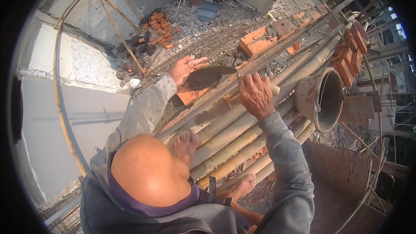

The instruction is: The person scoops mortar from a bucket with a trowel and applies it to a brick wall under construction. They place red bricks onto the mortar, tap them into position, and scrape away excess mortar. The person works on a bamboo scaffolding platform at an outdoor construction site.

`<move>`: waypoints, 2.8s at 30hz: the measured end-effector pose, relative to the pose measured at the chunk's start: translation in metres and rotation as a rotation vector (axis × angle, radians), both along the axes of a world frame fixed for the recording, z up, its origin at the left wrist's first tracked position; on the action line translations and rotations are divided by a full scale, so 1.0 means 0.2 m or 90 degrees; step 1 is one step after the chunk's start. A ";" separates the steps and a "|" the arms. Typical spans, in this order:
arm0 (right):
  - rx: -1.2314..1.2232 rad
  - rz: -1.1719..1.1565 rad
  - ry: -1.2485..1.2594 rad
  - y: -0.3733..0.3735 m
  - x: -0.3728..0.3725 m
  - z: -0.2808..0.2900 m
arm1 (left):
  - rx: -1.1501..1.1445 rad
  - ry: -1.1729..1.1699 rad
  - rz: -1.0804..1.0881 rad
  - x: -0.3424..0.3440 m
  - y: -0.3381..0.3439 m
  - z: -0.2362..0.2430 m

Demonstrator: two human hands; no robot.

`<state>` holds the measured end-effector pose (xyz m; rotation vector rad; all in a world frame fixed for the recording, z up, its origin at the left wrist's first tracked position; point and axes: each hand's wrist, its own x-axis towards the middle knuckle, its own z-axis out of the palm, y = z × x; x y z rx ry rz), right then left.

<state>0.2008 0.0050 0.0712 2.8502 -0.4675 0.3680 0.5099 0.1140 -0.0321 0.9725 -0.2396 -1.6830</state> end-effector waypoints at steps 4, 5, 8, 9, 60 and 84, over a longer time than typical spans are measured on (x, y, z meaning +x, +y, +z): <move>0.072 -0.102 -0.186 0.13 -0.11 -0.12 | -0.069 -0.120 0.015 -0.04 -0.01 -0.03; 0.110 -0.147 -0.248 0.16 -0.15 -0.14 | -0.064 -0.185 0.015 -0.05 -0.03 -0.04; 0.271 -0.330 -0.382 0.28 -0.31 -0.23 | -0.124 -0.251 -0.071 -0.05 -0.03 -0.05; 0.449 -0.444 -0.450 0.36 -0.33 -0.28 | -0.115 -0.274 -0.091 -0.05 -0.04 -0.05; 0.349 -0.318 0.022 -0.09 -0.23 -0.12 | -0.177 -0.407 -0.240 -0.10 -0.08 0.05; -0.108 -0.609 0.342 -0.70 -1.54 0.54 | -0.076 -0.228 -0.173 0.06 -0.36 -0.11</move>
